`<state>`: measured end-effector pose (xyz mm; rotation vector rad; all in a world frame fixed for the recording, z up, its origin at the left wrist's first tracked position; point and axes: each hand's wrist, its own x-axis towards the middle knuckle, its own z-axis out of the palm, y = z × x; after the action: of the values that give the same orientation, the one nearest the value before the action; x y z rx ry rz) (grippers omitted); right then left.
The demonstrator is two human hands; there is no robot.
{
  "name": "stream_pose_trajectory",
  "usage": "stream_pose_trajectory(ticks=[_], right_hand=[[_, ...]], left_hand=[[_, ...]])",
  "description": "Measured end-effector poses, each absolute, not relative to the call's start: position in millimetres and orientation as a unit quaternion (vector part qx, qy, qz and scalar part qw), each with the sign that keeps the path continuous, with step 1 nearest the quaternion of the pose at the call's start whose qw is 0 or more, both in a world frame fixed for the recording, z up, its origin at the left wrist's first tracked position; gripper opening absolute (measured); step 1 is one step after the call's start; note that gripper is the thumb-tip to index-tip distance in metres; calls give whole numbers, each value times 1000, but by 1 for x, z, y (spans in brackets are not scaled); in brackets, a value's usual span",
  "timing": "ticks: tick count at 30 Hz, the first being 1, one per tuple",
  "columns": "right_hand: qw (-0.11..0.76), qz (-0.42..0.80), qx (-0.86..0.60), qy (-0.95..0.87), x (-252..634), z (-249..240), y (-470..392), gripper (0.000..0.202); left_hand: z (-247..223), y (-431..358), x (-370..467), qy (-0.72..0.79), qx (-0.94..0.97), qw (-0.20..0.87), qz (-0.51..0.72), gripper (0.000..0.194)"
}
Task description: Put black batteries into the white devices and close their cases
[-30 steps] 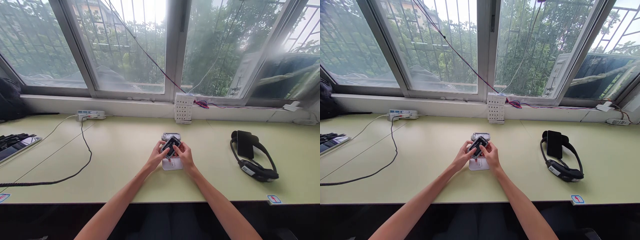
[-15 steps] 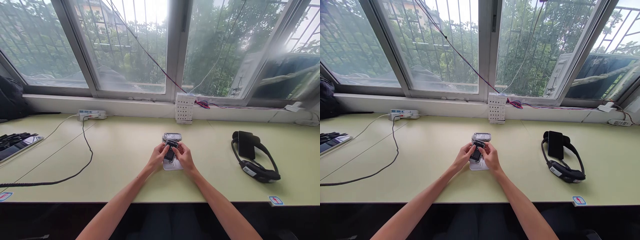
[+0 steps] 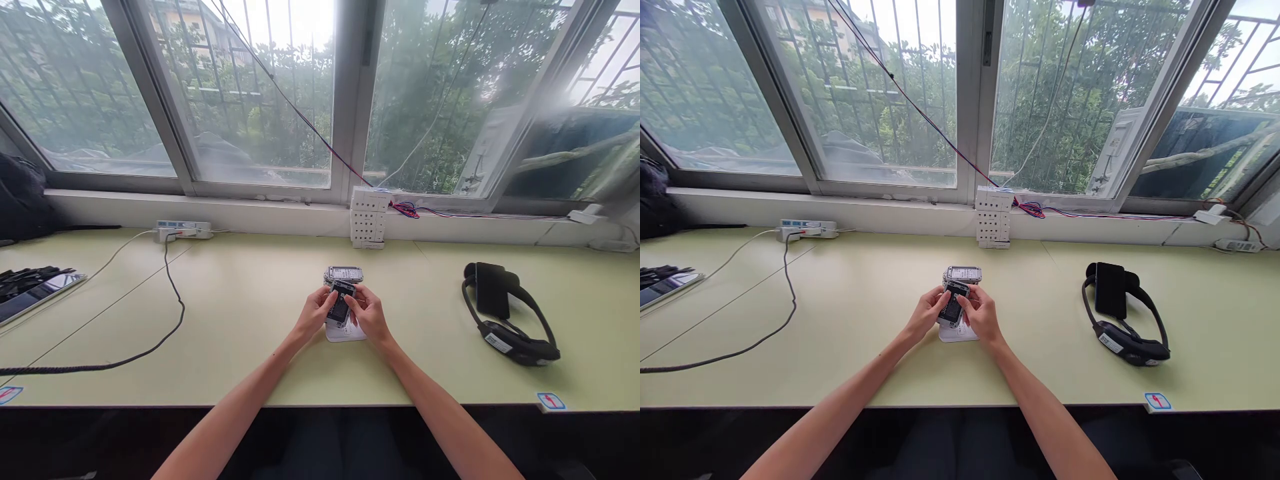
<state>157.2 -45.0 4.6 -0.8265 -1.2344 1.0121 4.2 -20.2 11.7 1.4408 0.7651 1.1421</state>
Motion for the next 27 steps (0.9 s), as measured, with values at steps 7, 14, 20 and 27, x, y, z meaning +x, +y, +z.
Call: stream_pose_trajectory(ticks=[7,14,20,27], right_hand=[[621,436,-370,-536,157,7,-46,33],[623,432,-375,-534,156,7,-46,31],[623,429,-383,-530,154,6,-46,30],[616,408,-397,-545,155,5,-47,31]], left_hand=[[11,-21,4,324,605,547,480,34],[11,-20,5,327,606,539,485,34],[12,-21,5,331,605,538,485,35],[12,-20,5,334,604,538,485,34]])
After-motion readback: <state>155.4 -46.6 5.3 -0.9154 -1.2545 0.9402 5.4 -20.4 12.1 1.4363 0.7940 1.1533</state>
